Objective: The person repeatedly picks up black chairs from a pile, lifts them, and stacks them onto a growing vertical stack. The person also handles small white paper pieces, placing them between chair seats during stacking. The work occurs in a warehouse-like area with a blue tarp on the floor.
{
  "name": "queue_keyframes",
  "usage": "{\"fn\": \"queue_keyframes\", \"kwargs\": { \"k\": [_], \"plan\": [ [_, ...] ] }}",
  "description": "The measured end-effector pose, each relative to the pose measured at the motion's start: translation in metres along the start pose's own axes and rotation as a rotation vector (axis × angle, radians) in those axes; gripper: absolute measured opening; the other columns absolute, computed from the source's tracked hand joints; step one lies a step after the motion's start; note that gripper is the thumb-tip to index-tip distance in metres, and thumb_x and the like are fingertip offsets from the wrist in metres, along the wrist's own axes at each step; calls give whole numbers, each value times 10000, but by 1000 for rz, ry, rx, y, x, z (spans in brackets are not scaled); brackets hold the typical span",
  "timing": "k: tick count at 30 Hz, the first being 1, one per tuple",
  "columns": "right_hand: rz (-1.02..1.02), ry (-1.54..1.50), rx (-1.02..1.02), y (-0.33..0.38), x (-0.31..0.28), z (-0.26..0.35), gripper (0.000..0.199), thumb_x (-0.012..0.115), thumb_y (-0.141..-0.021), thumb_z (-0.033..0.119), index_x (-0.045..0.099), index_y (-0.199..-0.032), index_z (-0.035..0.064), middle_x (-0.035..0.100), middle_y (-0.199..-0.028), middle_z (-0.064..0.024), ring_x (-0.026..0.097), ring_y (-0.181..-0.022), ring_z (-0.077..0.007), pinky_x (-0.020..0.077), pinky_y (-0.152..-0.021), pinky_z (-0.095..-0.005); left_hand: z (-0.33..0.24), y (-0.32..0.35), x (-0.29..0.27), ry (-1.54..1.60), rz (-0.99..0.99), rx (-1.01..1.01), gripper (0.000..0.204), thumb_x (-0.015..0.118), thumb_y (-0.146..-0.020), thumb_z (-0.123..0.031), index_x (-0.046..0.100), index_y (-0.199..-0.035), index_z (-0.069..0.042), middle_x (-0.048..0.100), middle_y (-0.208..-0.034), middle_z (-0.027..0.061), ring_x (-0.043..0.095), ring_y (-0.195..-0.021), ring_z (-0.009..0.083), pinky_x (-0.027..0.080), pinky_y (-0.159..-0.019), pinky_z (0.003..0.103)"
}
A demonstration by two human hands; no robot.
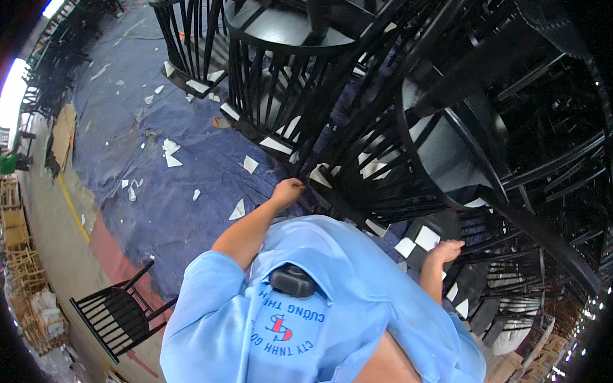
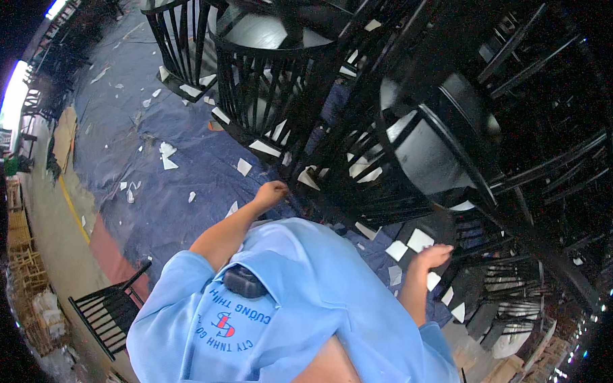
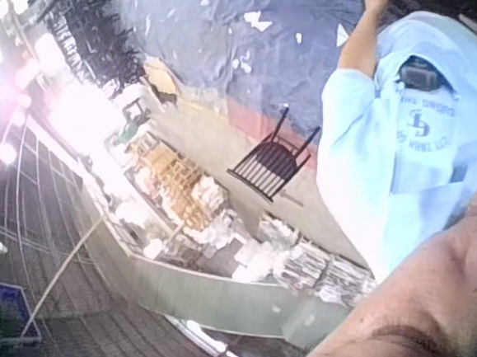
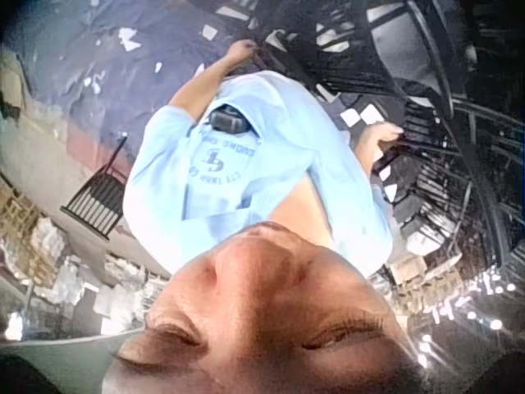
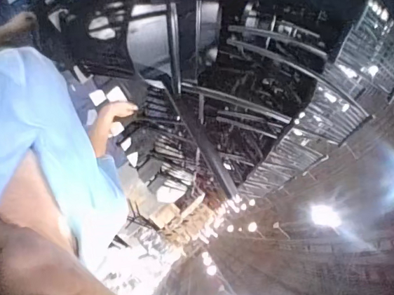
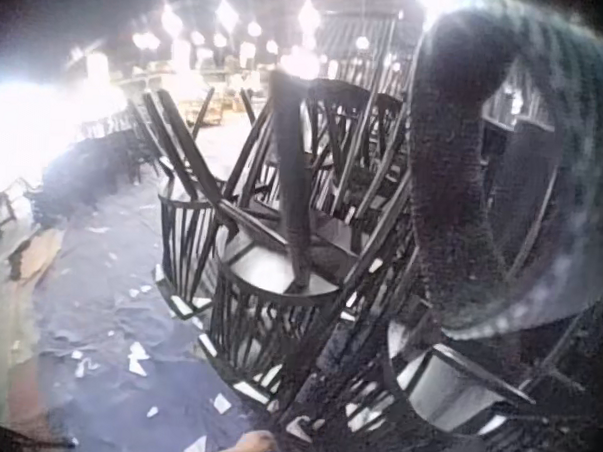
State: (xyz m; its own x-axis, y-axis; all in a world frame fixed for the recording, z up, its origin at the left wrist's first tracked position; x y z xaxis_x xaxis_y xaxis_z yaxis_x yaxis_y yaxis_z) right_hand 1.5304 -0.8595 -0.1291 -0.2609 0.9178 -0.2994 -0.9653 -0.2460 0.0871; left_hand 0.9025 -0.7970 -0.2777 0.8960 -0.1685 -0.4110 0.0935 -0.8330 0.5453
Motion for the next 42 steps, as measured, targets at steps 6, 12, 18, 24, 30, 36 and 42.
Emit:
{"fn": "queue_keyframes", "kwargs": {
  "k": [6, 12, 18, 24, 30, 36, 42],
  "plan": [
    [491, 203, 206, 200, 42, -91, 278, 597, -992, 321, 638, -905, 60, 636, -767, -60, 615, -626, -172, 519, -489, -330, 139, 40, -134, 15, -46, -124, 333, 696, -862, -315, 753, -1057, -51, 749, -1045, 162, 713, -1005, 306, 543, -903, 395],
    [955, 365, 174, 355, 118, -57, 215, 661, -967, 270, 646, -941, 57, 660, -841, -37, 636, -773, -137, 556, -599, -341, 207, 44, -245, 389, -245, -211, 266, 640, -965, -249, 684, -1114, -33, 686, -837, 53, 605, -663, 123, 478, -553, 259],
    [1067, 329, 220, 401, 177, -29, 189, 657, -967, 261, 638, -960, 74, 654, -857, -38, 646, -787, -149, 565, -636, -356, 185, 27, -260, 518, -188, -214, 288, 624, -972, -267, 663, -1156, -49, 687, -893, 61, 632, -724, 133, 495, -579, 275],
    [1434, 530, 334, 472, 286, -50, 233, 635, -970, 308, 602, -970, 78, 660, -868, -64, 662, -773, -180, 562, -646, -383, 180, 31, -278, 339, -198, -210, 266, 685, -907, -242, 726, -1057, -27, 712, -803, 83, 663, -708, 158, 542, -665, 318],
    [1879, 585, 411, 667, 380, -15, 272, 572, -1017, 326, 580, -1018, 55, 667, -945, -139, 683, -880, -287, 578, -744, -434, 155, 63, -395, 367, -629, -95, 373, 676, -909, -352, 734, -1115, -47, 755, -1021, 135, 722, -948, 270, 552, -860, 383],
    [2218, 683, 874, 902, 330, 8, 716, 399, -999, 647, 437, -1439, 83, 492, -1432, -135, 438, -1356, -340, 349, -1090, -634, -28, 177, -501, 72, -1138, 465, 486, 676, -914, -324, 596, -1345, -116, 561, -1411, 148, 489, -1328, 353, 401, -1109, 457],
    [2784, 518, 1019, 1106, 235, 79, 823, 338, -974, 732, 450, -1458, 76, 512, -1444, -187, 476, -1345, -347, 432, -1052, -568, 189, 267, -510, 160, -1379, 34, 513, 645, -944, -371, 556, -1387, -129, 557, -1416, 194, 567, -1249, 368, 464, -1030, 446]
  ]
}}
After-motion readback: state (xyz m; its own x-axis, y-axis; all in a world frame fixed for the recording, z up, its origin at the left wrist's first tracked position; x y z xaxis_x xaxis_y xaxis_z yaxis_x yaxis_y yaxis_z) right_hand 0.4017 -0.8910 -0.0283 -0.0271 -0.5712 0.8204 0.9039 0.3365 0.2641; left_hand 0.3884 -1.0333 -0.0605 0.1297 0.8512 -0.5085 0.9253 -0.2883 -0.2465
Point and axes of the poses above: each hand's wrist, its own y-axis away from the middle knuckle, its own x-axis out of the palm, z = x × y, the point moved 9 cm from there along -y, towards the middle knuckle
